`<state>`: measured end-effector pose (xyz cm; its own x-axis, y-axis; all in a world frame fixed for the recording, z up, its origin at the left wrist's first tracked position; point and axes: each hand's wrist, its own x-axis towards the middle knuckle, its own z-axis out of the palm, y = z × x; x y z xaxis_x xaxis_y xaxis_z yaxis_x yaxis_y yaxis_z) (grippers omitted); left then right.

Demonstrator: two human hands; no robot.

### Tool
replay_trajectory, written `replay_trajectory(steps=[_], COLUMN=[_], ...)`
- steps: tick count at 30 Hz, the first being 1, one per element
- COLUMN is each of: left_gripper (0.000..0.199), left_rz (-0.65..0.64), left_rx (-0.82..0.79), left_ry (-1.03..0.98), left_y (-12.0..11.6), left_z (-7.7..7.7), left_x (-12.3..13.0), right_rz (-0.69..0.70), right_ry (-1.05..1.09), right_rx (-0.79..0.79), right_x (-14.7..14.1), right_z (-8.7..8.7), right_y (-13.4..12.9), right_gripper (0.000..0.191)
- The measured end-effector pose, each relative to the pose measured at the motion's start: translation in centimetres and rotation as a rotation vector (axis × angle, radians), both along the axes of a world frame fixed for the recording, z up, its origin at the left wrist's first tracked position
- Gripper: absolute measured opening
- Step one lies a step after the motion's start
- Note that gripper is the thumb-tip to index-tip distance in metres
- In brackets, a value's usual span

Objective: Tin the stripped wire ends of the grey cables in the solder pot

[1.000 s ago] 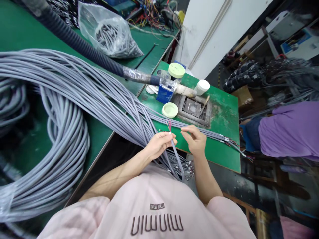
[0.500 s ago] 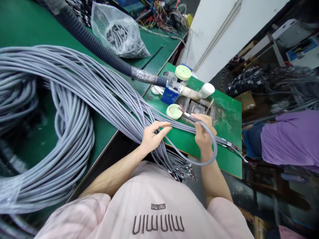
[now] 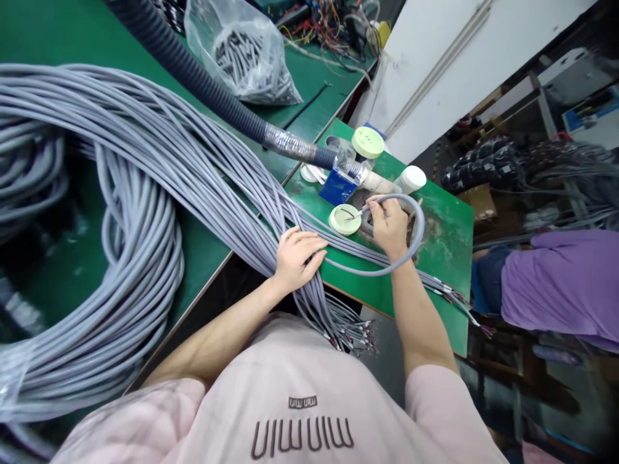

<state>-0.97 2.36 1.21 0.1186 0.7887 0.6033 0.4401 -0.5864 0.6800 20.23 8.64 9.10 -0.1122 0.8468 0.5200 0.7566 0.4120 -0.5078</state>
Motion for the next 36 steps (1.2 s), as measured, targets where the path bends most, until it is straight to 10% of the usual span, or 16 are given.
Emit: replay_trajectory(steps=[11,22,36], left_gripper=[0.014,0.016,0.015], left_rz=[-0.012,0.025,0.040], left_rx=[-0.005,-0.011,0.091], left_ry=[0.011,0.057,0.045], left_y=[0.0,0.1,0.4], left_z=[-0.3,-0.2,-1.2], left_x=[-0.1,-0.1,0.0], right_rz=[0.008,-0.221,-0.485], right_ry=[-0.041,-0.171,-0.203], right_rx=[-0.025,0.118,-0.064], right_x=[-0.1,4.9,12.1], right_z=[-1.1,2.1,-1.8], right_y=[1.0,-0.6,2.5], right_gripper=[0.019,0.027,0.034])
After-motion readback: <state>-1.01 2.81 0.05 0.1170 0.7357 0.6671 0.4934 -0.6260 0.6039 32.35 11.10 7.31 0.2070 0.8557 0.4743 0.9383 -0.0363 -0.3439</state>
